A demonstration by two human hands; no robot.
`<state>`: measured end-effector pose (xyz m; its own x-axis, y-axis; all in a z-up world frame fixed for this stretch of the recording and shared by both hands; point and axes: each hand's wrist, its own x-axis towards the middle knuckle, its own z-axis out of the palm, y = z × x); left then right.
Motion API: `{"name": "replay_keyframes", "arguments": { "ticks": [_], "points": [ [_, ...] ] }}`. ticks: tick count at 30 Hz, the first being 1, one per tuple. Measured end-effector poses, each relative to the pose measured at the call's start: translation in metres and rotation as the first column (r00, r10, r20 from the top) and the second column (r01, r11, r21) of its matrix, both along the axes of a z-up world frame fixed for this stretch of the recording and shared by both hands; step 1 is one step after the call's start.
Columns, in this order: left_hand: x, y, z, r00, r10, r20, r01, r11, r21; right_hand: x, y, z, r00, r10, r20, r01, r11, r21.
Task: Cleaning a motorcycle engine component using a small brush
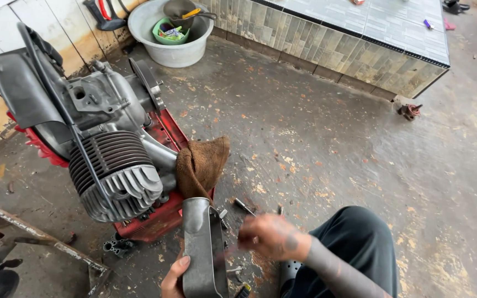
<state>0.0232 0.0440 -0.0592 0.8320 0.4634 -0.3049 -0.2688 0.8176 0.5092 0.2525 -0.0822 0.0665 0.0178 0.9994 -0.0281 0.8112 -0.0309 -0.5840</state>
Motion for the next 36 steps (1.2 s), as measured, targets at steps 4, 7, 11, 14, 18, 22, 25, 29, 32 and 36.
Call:
{"name": "replay_keyframes", "arguments": {
  "ticks": [4,7,11,14,18,22,25,29,32,36],
  "points": [
    [-0.003,0.004,-0.014,0.996,-0.055,0.076,0.054,0.998,0.007,0.005,0.002,-0.018,0.966,-0.206,0.156,0.181,0.97,0.162],
    [0.008,0.004,0.016,0.978,-0.116,0.176,0.113,0.993,0.026,-0.017,-0.003,0.005,0.997,0.033,0.077,-0.036,0.999,0.035],
    [0.001,0.007,-0.007,0.886,0.128,-0.446,-0.221,0.961,-0.165,0.009,0.0,0.002,0.997,0.011,-0.082,-0.017,0.998,-0.067],
    [-0.012,0.003,-0.042,0.828,0.255,-0.499,-0.303,0.953,-0.016,0.007,-0.002,0.003,0.981,-0.188,0.052,0.185,0.981,0.05],
    [-0.007,-0.002,0.004,0.909,0.115,-0.402,-0.191,0.969,-0.154,-0.031,-0.005,0.03,0.949,0.183,-0.258,-0.211,0.973,-0.088],
    [-0.006,-0.001,0.013,0.922,0.084,-0.378,-0.141,0.982,-0.126,0.002,0.002,0.003,0.999,0.036,-0.04,-0.039,0.996,-0.079],
    [-0.005,-0.003,0.029,0.913,0.041,-0.407,-0.092,0.99,-0.108,0.004,0.0,0.002,0.947,-0.31,0.089,0.307,0.951,0.04],
    [-0.002,-0.002,0.024,0.916,0.072,-0.395,-0.132,0.983,-0.126,-0.014,-0.001,-0.007,0.994,-0.002,0.114,0.007,0.999,-0.048],
    [-0.007,-0.004,0.016,0.914,0.068,-0.401,-0.138,0.979,-0.147,0.003,0.004,-0.017,0.992,-0.039,0.122,0.036,0.999,0.03],
    [-0.005,-0.01,0.015,0.92,0.055,-0.389,-0.123,0.981,-0.153,0.014,0.01,-0.022,0.892,-0.293,0.345,0.161,0.917,0.365]
  ]
}}
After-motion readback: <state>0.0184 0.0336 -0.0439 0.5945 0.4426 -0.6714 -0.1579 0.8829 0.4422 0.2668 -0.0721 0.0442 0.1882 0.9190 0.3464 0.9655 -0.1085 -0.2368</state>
